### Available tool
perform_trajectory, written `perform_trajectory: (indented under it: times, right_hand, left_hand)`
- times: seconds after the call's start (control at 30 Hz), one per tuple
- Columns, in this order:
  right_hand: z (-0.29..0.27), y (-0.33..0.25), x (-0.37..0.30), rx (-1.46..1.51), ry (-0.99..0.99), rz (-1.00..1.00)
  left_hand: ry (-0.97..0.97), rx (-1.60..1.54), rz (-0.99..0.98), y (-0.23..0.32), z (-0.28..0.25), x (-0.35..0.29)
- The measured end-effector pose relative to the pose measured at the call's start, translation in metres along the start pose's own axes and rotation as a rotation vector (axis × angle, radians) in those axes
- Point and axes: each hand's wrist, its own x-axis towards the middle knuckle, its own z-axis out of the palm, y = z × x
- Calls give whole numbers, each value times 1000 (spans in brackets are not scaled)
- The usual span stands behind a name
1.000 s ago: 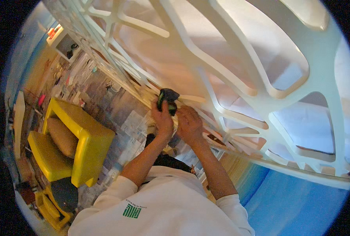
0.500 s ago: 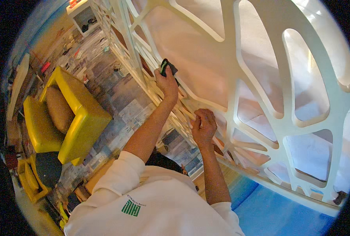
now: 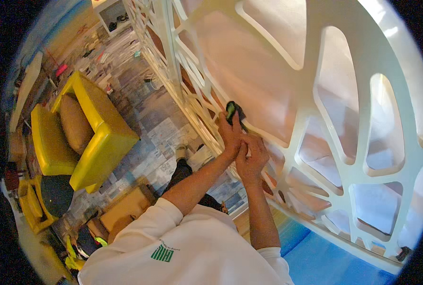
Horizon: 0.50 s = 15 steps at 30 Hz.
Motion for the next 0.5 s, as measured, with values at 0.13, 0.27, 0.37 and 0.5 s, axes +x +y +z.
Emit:
perform_trajectory:
  times: [0.13,0.27,0.37,0.5]
  right_hand:
    - [16,-14,16,-12,-35,-115]
    - [31,-18,29,-2,-79,-85]
    - [42,-13,43,-85,-128,-66]
    - [57,5,63,-205,-173,-65]
  left_hand:
    - [115,-60,38,14,1,59]
    - [143,-75,48,23,-6,116]
    - [141,-112,99,19,-12,144]
    - [-27,-406,-3,1,-29,164]
